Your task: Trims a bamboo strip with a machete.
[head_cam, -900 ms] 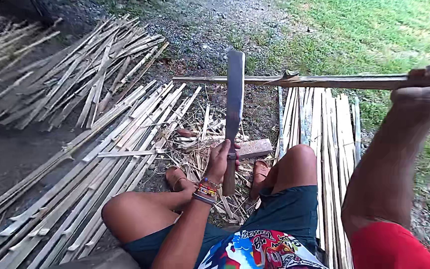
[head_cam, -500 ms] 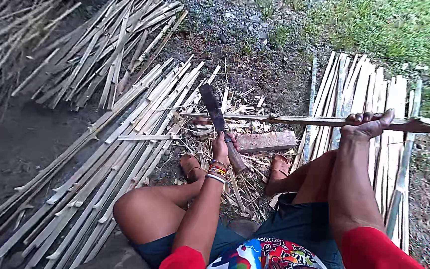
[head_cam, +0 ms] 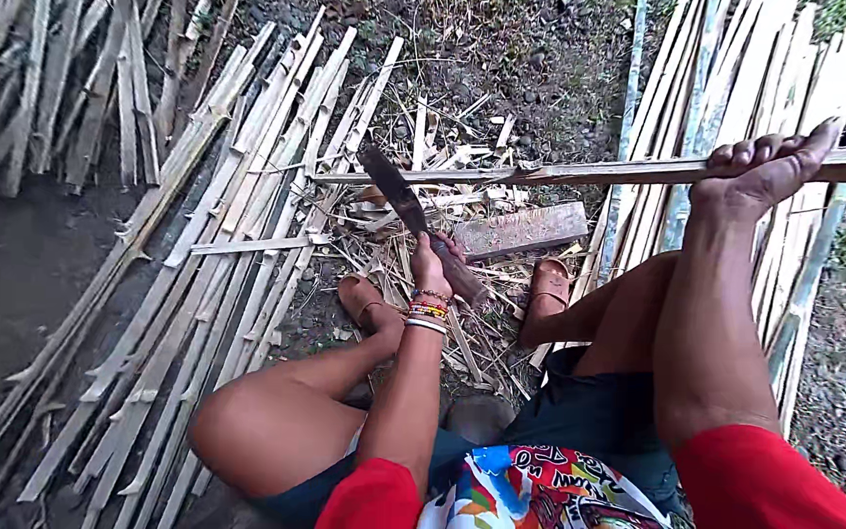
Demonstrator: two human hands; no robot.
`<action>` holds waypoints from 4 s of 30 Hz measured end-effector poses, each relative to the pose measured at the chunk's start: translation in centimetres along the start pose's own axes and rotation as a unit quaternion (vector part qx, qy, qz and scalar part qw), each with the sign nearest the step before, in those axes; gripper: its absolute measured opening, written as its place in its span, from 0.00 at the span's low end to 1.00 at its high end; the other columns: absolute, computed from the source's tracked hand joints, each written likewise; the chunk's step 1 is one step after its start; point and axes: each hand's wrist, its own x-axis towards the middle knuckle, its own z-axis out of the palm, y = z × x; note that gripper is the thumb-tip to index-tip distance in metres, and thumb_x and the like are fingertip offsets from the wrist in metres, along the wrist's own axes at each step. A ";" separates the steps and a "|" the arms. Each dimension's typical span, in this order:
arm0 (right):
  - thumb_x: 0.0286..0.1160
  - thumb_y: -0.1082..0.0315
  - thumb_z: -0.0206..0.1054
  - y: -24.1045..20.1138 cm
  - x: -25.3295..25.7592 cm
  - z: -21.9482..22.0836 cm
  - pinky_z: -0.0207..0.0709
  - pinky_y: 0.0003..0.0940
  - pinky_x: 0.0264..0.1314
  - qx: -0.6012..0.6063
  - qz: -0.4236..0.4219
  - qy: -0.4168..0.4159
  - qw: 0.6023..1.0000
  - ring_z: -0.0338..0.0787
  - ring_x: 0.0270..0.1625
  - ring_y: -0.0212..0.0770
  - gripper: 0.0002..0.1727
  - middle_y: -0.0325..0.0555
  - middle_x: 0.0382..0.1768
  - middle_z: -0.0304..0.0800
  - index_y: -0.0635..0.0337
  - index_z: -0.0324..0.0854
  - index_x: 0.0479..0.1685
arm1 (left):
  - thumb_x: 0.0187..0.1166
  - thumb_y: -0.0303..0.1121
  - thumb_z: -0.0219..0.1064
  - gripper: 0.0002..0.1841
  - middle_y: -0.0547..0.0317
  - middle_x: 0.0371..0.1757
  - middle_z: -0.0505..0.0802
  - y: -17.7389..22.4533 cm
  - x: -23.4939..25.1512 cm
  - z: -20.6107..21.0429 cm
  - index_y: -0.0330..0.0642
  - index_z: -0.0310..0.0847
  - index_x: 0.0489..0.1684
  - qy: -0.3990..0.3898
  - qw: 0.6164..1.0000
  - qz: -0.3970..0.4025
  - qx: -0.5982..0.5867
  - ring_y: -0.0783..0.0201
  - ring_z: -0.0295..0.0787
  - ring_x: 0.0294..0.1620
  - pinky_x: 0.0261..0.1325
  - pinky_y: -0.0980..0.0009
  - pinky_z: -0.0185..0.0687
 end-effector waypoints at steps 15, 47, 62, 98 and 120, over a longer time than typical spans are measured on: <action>0.97 0.49 0.33 0.3 -0.2 0.5 0.65 0.31 0.12 -0.009 -0.012 0.001 1.000 0.61 0.07 0.35 0.32 0.36 0.04 0.55 0.50 0.58 0.15 | 0.96 0.56 0.38 0.29 0.59 0.28 0.87 1.4 0.5 -1.1 0.43 0.79 0.53 0.032 0.989 0.045 0.133 0.65 0.85 0.20 0.24 0.68 0.86; 0.96 0.49 0.31 0.0 1.6 -0.3 0.64 0.30 0.13 0.009 -0.002 -0.012 1.000 0.61 0.07 0.34 0.31 0.35 0.05 0.54 0.51 0.59 0.17 | 0.92 0.60 0.45 0.28 0.60 0.25 0.84 2.9 0.2 -2.8 0.44 0.78 0.46 -0.153 0.954 -0.163 0.202 0.67 0.78 0.15 0.17 0.73 0.78; 0.97 0.51 0.34 1.4 -0.1 1.2 0.68 0.34 0.13 -0.017 0.010 0.000 1.000 0.62 0.07 0.37 0.32 0.36 0.04 0.54 0.50 0.56 0.14 | 0.97 0.53 0.33 0.29 0.59 0.20 0.83 5.3 4.2 -2.8 0.41 0.73 0.38 0.062 0.995 0.078 -0.025 0.66 0.82 0.16 0.23 0.70 0.84; 0.97 0.56 0.29 1.0 0.7 0.1 0.68 0.33 0.13 -0.008 0.000 -0.001 1.000 0.62 0.07 0.36 0.29 0.37 0.05 0.54 0.52 0.57 0.18 | 0.97 0.49 0.41 0.28 0.50 0.32 0.90 2.8 1.5 -1.0 0.33 0.80 0.54 -0.100 0.820 0.075 0.559 0.59 0.90 0.24 0.35 0.60 0.91; 0.96 0.59 0.30 0.5 2.5 -0.8 0.70 0.33 0.14 0.020 -0.014 -0.016 1.000 0.65 0.09 0.38 0.28 0.41 0.06 0.57 0.57 0.59 0.19 | 0.94 0.58 0.38 0.29 0.59 0.20 0.81 0.7 -1.7 1.0 0.43 0.73 0.36 -0.152 0.967 -0.200 0.051 0.66 0.78 0.14 0.15 0.74 0.76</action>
